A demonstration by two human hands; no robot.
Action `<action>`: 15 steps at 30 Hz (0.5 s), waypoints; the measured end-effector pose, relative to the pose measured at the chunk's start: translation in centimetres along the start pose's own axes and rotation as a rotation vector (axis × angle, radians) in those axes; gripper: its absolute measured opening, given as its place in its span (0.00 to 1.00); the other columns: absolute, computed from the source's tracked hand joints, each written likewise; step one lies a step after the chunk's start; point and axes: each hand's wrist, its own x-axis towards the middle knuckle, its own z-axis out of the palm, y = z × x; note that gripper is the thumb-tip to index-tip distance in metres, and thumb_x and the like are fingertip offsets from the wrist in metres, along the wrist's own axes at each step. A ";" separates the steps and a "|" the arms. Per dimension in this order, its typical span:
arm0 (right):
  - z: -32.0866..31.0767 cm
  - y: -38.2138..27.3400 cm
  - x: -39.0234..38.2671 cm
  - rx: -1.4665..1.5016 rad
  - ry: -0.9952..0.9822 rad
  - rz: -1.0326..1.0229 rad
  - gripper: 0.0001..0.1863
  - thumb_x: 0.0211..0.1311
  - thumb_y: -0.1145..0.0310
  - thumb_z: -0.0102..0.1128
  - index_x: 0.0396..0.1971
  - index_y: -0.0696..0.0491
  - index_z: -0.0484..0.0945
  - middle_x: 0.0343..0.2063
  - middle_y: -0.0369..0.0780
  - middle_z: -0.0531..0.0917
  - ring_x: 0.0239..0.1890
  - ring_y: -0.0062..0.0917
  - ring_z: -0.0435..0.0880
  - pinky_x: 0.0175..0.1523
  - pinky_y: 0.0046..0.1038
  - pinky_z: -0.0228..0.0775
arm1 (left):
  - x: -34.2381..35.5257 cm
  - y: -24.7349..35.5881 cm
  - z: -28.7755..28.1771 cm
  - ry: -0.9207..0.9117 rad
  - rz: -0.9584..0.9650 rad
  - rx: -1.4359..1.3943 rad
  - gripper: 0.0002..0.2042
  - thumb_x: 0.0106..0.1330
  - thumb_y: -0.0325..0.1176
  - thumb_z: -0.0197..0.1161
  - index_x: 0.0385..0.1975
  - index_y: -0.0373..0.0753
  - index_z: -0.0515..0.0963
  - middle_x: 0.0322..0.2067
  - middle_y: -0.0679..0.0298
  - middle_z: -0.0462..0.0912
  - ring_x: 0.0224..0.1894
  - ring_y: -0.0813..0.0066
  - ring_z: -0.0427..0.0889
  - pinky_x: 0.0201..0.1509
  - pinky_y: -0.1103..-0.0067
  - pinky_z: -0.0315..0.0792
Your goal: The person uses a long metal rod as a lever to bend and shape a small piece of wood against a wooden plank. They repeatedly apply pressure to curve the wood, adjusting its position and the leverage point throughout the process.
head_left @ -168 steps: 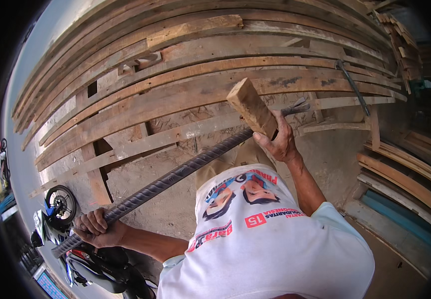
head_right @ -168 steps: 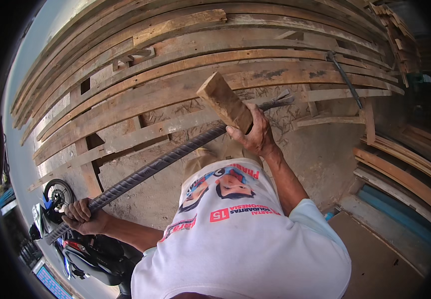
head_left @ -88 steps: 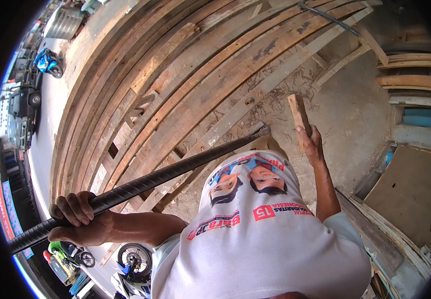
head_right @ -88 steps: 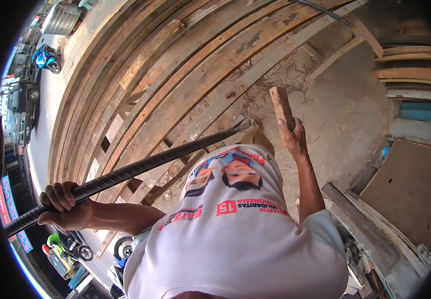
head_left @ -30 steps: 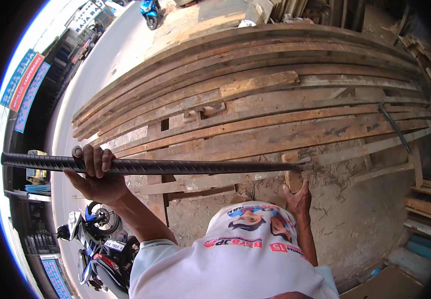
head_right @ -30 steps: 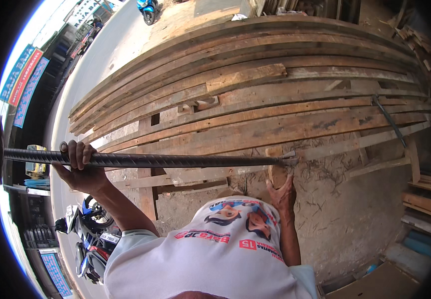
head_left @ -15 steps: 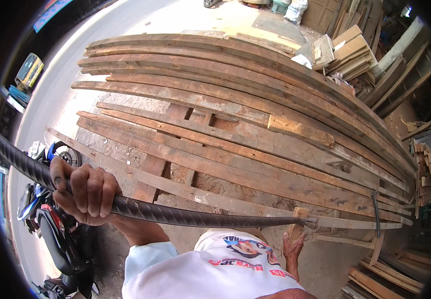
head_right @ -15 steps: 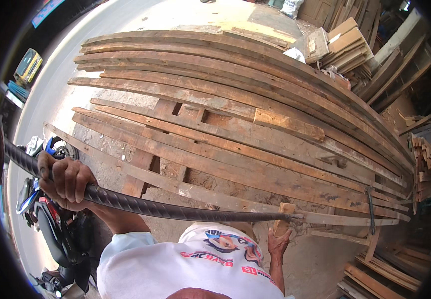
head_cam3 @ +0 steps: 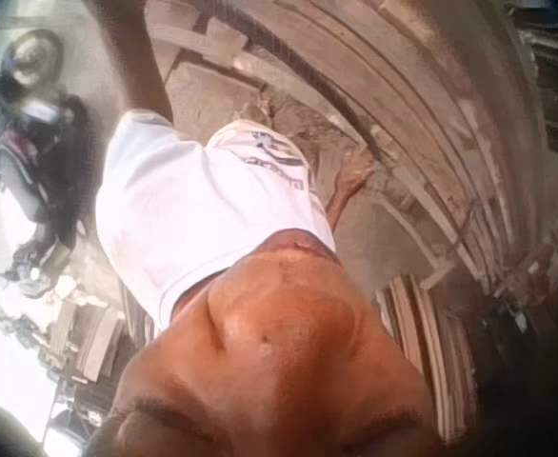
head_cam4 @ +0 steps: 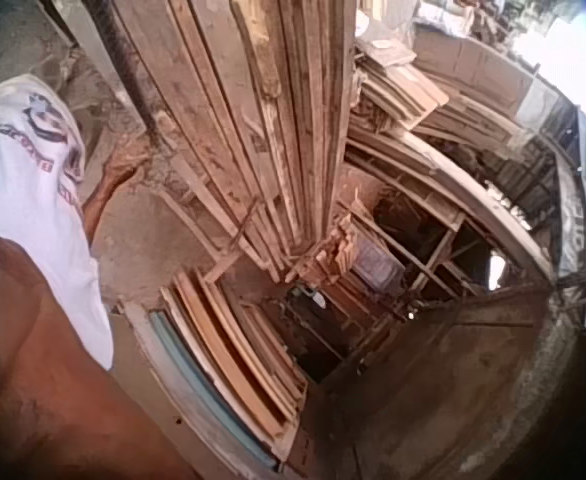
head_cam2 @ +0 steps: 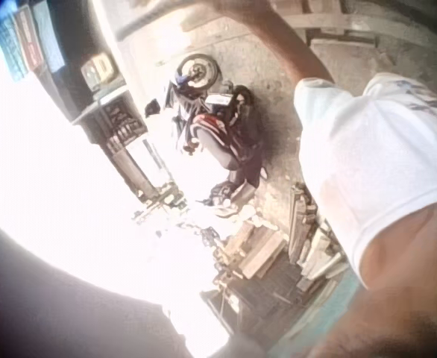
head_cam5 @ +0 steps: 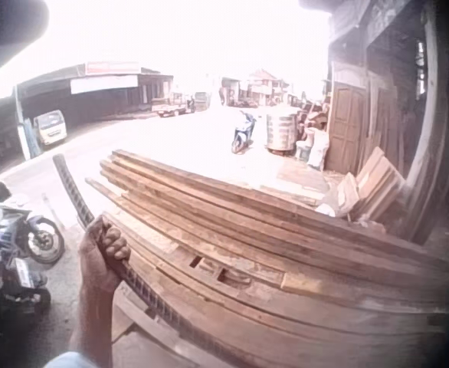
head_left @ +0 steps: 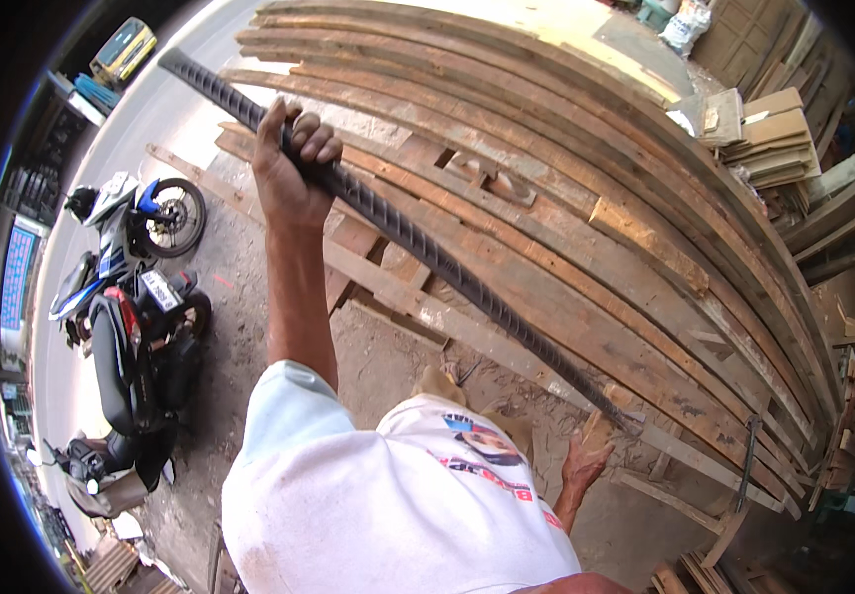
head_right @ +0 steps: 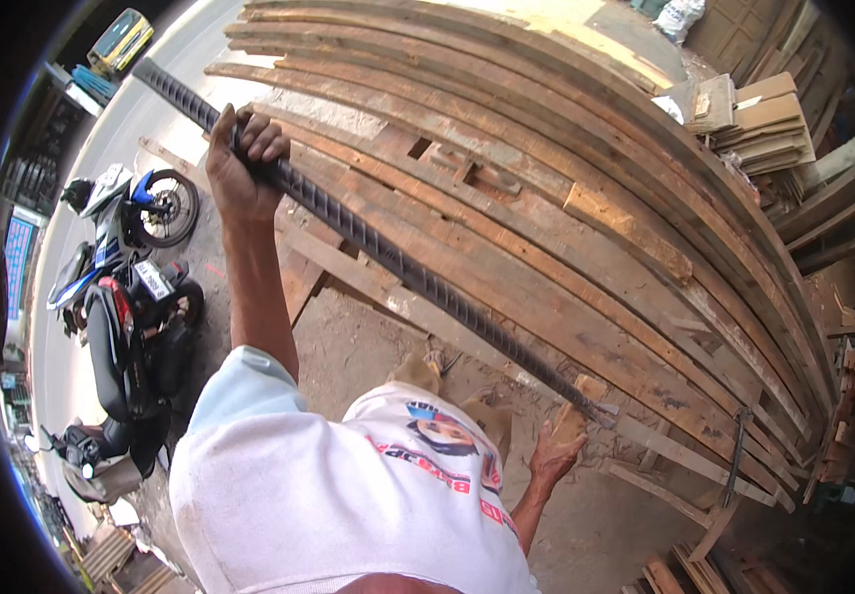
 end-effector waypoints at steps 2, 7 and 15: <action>-0.2 0.0 0.2 -0.008 -0.059 -0.032 0.38 0.55 0.51 0.72 0.53 0.65 0.67 0.46 0.61 0.79 0.50 0.55 0.80 0.53 0.47 0.71 | 0.6 0.4 -0.3 0.051 -0.041 0.023 0.12 0.71 0.39 0.61 0.32 0.39 0.70 0.20 0.72 0.64 0.22 0.82 0.66 0.29 0.82 0.65; 0.0 2.1 0.5 0.086 -0.099 -0.196 0.42 0.57 0.46 0.69 0.54 0.68 0.66 0.47 0.60 0.75 0.50 0.53 0.78 0.54 0.48 0.69 | 1.1 4.1 -3.0 -0.010 -0.111 0.121 0.13 0.72 0.39 0.61 0.28 0.43 0.68 0.19 0.75 0.63 0.21 0.84 0.66 0.28 0.84 0.64; 0.7 2.1 0.0 0.098 -0.062 -0.162 0.38 0.57 0.51 0.69 0.53 0.69 0.68 0.43 0.59 0.78 0.48 0.52 0.79 0.53 0.46 0.70 | -0.6 3.1 1.2 0.102 0.063 0.111 0.18 0.76 0.43 0.57 0.22 0.50 0.63 0.15 0.78 0.57 0.13 0.87 0.58 0.14 0.87 0.56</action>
